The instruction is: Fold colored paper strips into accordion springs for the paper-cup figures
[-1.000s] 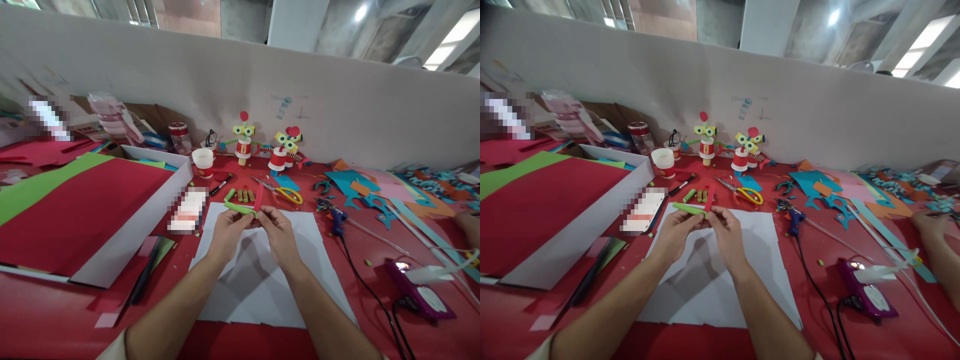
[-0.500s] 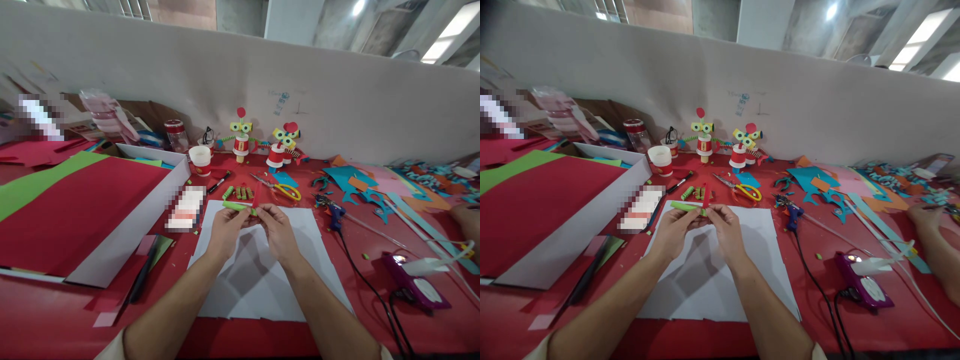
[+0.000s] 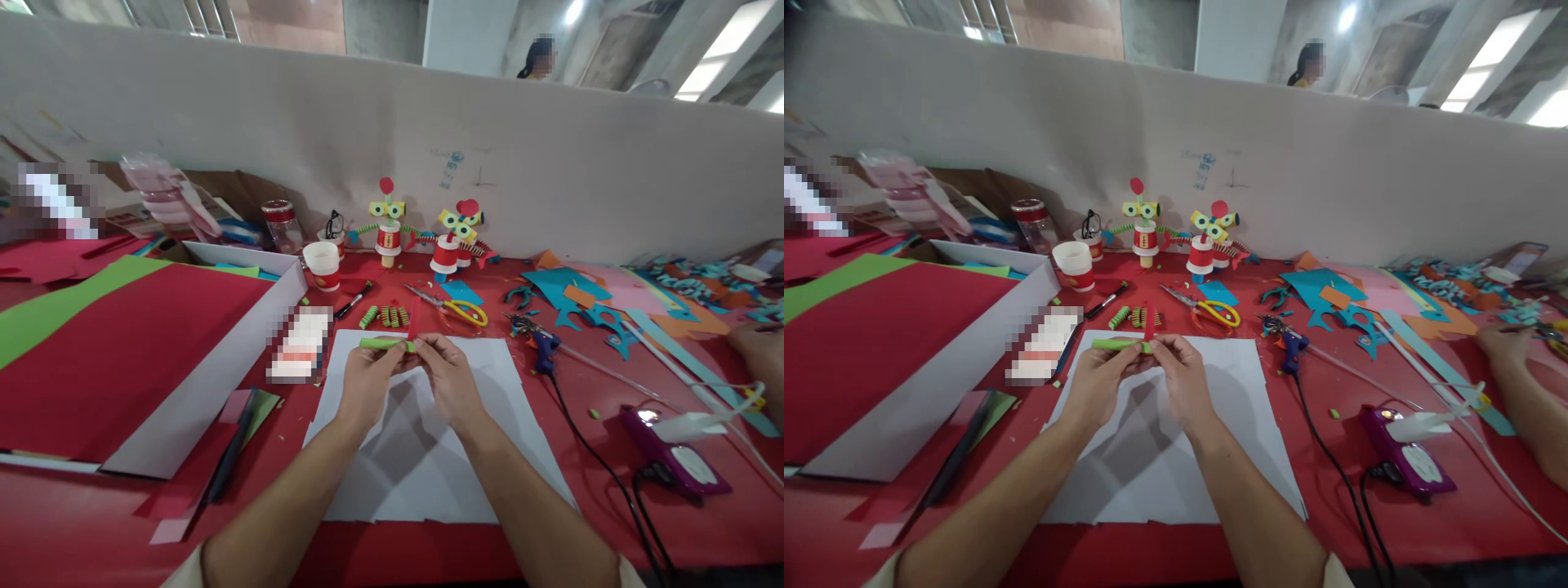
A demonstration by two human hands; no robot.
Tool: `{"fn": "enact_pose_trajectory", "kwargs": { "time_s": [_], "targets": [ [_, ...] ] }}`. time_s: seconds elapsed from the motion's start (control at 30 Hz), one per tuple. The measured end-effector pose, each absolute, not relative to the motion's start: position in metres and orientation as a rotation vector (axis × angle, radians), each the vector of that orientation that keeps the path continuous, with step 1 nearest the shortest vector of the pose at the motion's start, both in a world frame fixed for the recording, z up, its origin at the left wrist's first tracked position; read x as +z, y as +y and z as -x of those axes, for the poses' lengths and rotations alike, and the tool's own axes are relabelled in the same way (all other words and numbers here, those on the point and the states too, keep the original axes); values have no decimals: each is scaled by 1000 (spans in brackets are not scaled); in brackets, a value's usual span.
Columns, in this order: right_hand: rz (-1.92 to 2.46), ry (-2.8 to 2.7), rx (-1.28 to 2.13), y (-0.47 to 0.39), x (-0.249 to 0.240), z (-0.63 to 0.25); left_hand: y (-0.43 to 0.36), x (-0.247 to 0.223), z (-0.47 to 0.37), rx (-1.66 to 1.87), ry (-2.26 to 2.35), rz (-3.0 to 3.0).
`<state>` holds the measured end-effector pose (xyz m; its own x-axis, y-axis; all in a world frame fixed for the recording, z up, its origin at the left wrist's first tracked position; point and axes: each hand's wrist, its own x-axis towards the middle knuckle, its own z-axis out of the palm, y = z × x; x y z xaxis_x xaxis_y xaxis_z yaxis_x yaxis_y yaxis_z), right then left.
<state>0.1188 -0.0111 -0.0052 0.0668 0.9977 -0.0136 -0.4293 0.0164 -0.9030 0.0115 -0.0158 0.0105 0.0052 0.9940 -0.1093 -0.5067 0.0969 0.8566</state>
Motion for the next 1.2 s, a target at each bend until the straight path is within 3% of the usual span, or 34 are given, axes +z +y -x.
{"fn": "enact_pose_trajectory", "kwargs": {
  "time_s": [0.3, 1.2],
  "targets": [
    [1053, -1002, 1105, -13, -12, -119, -15, 7, -11, 1328, 832, -682],
    [978, -966, 1314, -10, -7, -125, -15, 13, -6, 1340, 846, -670]
  ]
}}
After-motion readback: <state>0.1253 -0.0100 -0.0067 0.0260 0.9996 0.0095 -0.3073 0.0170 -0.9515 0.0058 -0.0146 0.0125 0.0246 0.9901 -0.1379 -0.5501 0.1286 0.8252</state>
